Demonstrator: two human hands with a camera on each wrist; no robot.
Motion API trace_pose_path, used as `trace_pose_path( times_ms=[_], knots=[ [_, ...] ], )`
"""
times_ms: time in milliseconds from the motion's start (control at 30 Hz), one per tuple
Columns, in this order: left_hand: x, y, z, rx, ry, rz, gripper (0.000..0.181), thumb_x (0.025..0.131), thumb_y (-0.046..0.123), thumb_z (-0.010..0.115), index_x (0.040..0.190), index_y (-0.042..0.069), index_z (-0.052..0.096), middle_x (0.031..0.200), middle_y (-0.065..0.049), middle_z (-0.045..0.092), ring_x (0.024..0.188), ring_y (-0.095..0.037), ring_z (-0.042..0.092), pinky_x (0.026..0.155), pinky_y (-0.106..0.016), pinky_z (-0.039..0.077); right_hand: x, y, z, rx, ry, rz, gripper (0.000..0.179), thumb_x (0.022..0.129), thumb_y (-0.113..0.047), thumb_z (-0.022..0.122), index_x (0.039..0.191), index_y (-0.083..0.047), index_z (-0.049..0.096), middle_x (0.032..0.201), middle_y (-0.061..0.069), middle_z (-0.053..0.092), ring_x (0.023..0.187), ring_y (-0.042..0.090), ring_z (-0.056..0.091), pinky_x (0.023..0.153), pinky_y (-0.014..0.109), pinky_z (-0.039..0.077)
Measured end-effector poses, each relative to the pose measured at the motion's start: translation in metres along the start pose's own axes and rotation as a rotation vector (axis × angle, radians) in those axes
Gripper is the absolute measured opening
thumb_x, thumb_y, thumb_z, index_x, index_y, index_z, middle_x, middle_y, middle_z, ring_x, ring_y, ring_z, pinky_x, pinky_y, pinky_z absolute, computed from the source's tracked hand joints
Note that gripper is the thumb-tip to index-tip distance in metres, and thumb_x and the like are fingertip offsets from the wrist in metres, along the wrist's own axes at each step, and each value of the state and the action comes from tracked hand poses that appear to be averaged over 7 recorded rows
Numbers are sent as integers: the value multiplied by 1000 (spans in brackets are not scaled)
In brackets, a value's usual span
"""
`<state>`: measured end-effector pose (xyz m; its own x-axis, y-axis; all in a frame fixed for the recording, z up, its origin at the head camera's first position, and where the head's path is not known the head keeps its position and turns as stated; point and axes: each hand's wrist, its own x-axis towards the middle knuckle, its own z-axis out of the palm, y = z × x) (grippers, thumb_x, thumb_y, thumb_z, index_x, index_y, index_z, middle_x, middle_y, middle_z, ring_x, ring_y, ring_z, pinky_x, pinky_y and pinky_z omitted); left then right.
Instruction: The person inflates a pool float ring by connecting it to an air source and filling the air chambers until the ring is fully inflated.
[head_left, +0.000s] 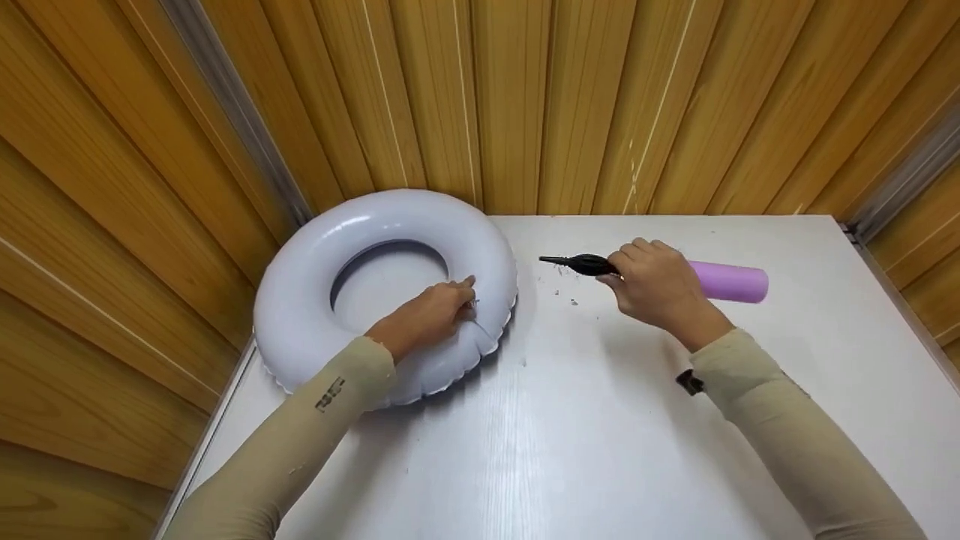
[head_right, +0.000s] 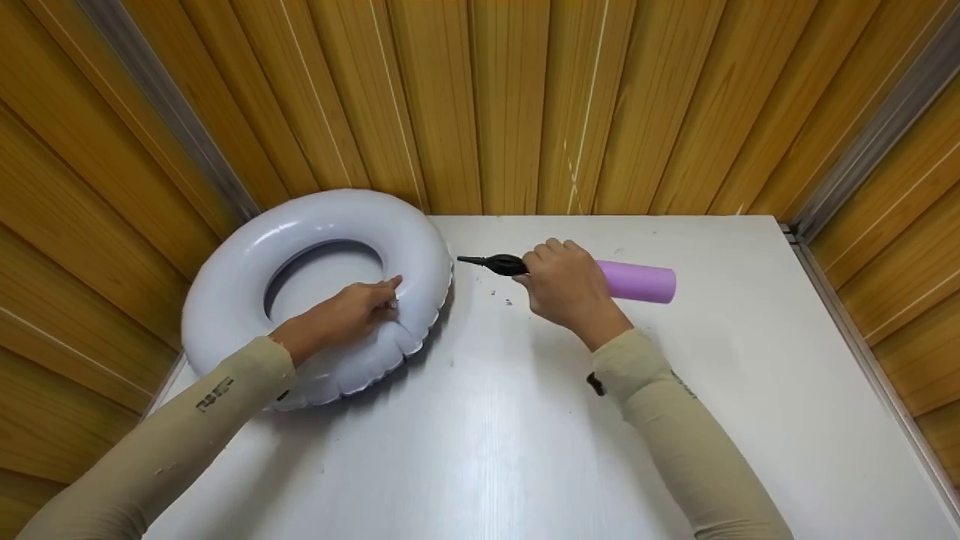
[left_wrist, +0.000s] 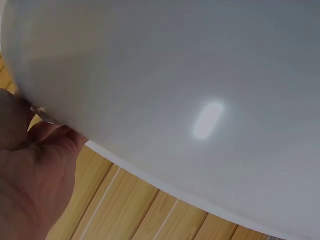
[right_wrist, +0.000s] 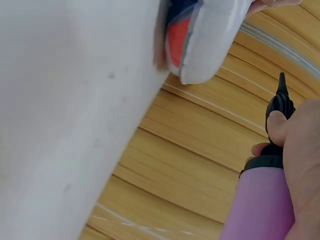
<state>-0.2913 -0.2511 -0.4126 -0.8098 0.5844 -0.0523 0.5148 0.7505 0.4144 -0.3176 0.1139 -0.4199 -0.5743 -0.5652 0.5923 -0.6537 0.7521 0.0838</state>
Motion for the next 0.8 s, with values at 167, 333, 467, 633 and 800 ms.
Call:
trace_pose_path(
  times_ms=[167, 333, 467, 633, 800],
  knots=[
    [0, -7, 1, -12, 75, -27, 10, 104, 6, 65, 99, 0, 71, 140, -25, 69, 121, -38, 73, 100, -48, 59, -17, 13, 3, 190, -80, 336, 27, 103, -28, 69, 92, -3, 68, 84, 16, 71, 77, 35, 65, 67, 53, 53],
    [6, -6, 4, -38, 138, -90, 37, 104, 13, 68, 139, 1, 68, 115, -14, 81, 109, -32, 76, 100, -51, 58, -32, 40, -2, 415, -41, 746, 36, 107, -36, 63, 99, -2, 70, 86, 14, 70, 75, 28, 62, 66, 39, 49],
    [8, -5, 8, -39, 163, -150, 50, 104, 20, 70, 152, 11, 60, 109, -11, 81, 107, -33, 75, 101, -53, 57, -44, 64, 1, 596, 83, 1021, 42, 107, -44, 61, 103, -2, 69, 84, -6, 66, 78, 11, 60, 67, 20, 49],
    [12, -4, 12, 12, 185, -88, 44, 107, 25, 66, 147, 7, 64, 108, -13, 81, 108, -41, 75, 98, -56, 57, -52, 91, 4, 718, 320, 1230, 33, 107, -47, 61, 106, -14, 66, 92, -18, 63, 91, 1, 61, 82, 17, 50],
    [13, -3, 15, 46, 181, -59, 40, 110, 21, 61, 145, 1, 63, 113, -13, 81, 114, -41, 75, 102, -56, 57, -57, 99, 7, 732, 549, 1207, 23, 111, -41, 54, 121, -21, 58, 112, -16, 59, 115, 5, 59, 105, 23, 47]
  ],
)
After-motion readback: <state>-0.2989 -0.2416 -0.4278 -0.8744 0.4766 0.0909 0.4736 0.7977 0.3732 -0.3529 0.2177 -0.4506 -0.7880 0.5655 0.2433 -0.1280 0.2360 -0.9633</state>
